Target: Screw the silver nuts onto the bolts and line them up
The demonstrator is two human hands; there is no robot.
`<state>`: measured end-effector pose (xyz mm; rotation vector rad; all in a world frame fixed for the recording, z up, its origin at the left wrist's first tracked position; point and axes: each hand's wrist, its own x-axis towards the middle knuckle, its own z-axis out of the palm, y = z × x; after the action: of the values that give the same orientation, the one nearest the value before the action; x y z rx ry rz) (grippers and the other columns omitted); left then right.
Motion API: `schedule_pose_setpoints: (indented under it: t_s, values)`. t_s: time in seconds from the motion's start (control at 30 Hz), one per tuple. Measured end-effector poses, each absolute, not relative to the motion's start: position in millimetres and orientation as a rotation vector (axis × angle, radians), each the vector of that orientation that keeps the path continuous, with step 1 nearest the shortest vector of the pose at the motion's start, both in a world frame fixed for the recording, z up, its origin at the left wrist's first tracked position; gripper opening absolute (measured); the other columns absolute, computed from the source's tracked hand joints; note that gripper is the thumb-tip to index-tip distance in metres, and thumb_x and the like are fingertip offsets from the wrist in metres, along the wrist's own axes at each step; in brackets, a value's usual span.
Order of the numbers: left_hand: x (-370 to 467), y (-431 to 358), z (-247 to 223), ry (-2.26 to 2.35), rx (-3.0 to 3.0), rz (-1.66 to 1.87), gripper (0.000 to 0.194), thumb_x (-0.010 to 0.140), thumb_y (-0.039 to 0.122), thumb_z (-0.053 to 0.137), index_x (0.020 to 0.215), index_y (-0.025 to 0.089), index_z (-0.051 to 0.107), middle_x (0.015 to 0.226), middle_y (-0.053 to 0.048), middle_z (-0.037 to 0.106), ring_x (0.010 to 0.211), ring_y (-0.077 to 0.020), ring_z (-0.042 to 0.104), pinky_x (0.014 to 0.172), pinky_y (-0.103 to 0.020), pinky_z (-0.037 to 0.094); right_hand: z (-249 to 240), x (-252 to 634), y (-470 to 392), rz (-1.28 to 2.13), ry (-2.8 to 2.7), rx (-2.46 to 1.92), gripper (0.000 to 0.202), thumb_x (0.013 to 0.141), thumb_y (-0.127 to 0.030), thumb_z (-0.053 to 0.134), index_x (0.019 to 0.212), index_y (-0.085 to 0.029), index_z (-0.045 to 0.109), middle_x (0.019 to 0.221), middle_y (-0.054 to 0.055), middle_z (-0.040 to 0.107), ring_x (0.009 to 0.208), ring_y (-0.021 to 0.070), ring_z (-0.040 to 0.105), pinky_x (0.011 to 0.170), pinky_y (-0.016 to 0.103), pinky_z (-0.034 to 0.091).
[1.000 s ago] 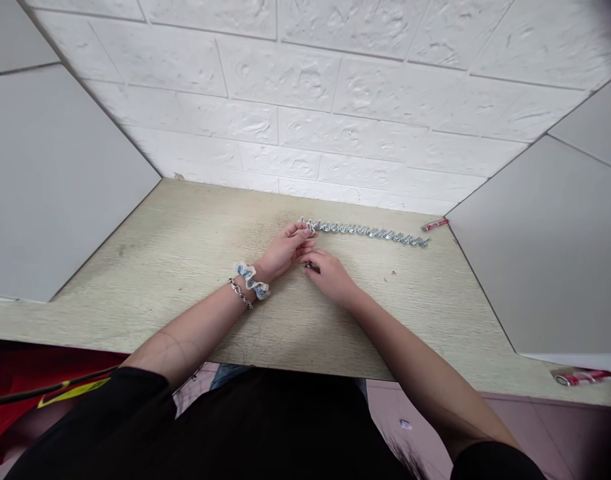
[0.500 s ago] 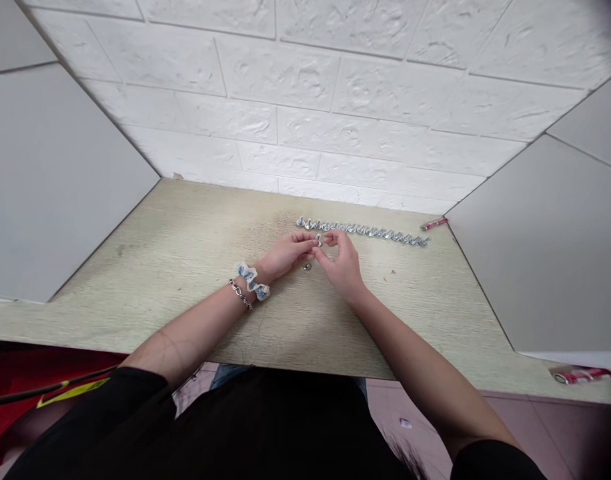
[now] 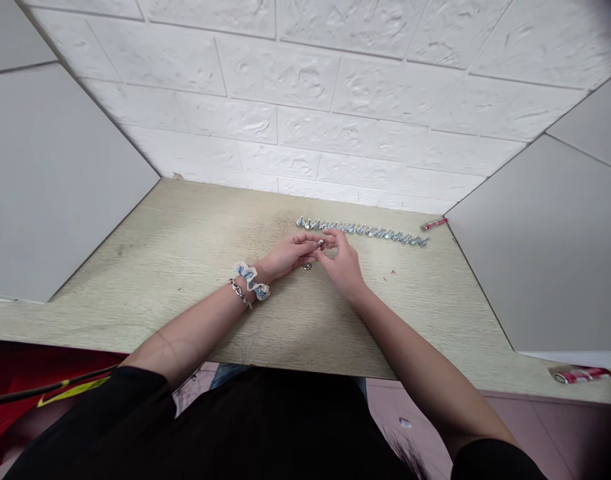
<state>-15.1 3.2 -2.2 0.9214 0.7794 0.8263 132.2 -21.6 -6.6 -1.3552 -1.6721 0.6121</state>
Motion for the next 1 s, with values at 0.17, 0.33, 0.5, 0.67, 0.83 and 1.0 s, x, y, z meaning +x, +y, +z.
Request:
schedule_pose_setpoints:
  t_s: [0.17,0.33,0.5,0.67,0.83,1.0]
  values:
    - [-15,2,-3,0.748,0.949,0.808,0.019,0.079,0.018,0.063,0.097,0.014,0.069,0.101,-0.007,0.067,0.080,-0.0066,0.060,0.074,-0.019,0.047,-5,130,-23,0.582,-1.731,-1.352,0.038,0.073,-0.021,0.058,0.110,-0.024,0.051,0.101,0.004,0.069,0.091,0.0205,0.061,0.095,0.045,0.038]
    - [-15,3,-5,0.729,0.912,0.809,0.018,0.079,0.017,0.063,0.096,0.014,0.069,0.098,-0.007,0.068,0.079,-0.0068,0.060,0.072,-0.019,0.046,-4,130,-23,0.533,-1.764,-1.341,0.036,0.073,-0.020,0.057,0.109,-0.023,0.051,0.102,0.004,0.069,0.091,0.0205,0.062,0.100,0.049,0.030]
    - [-13,1,-1,0.729,0.875,0.841,0.017,0.084,0.018,0.058,0.097,0.014,0.068,0.100,-0.008,0.067,0.076,-0.0056,0.060,0.074,-0.020,0.047,-3,131,-23,0.518,-1.734,-1.341,0.036,0.075,-0.025,0.057,0.110,-0.022,0.051,0.101,0.005,0.068,0.095,0.0220,0.061,0.100,0.050,0.028]
    - [-12,-1,5,0.760,0.823,0.841,0.018,0.087,0.017,0.051,0.096,0.012,0.065,0.093,-0.007,0.067,0.071,-0.0054,0.059,0.071,-0.020,0.048,-2,132,-23,0.531,-1.704,-1.340,0.036,0.075,-0.027,0.058,0.110,-0.022,0.051,0.098,0.005,0.068,0.094,0.0219,0.060,0.099,0.048,0.032]
    - [-13,1,3,0.768,0.776,0.867,0.012,0.086,0.013,0.050,0.091,0.015,0.061,0.076,-0.002,0.063,0.067,-0.0061,0.060,0.070,-0.020,0.050,-3,133,-22,0.559,-1.676,-1.311,0.038,0.076,-0.027,0.059,0.112,-0.023,0.050,0.097,0.004,0.067,0.092,0.0203,0.060,0.097,0.045,0.037]
    - [-13,2,0,0.757,0.795,0.818,0.014,0.083,0.006,0.054,0.091,0.011,0.063,0.083,-0.004,0.064,0.070,-0.0041,0.060,0.073,-0.017,0.048,-3,134,-22,0.548,-1.659,-1.279,0.038,0.076,-0.027,0.059,0.113,-0.023,0.049,0.097,0.004,0.066,0.091,0.0193,0.061,0.094,0.041,0.041]
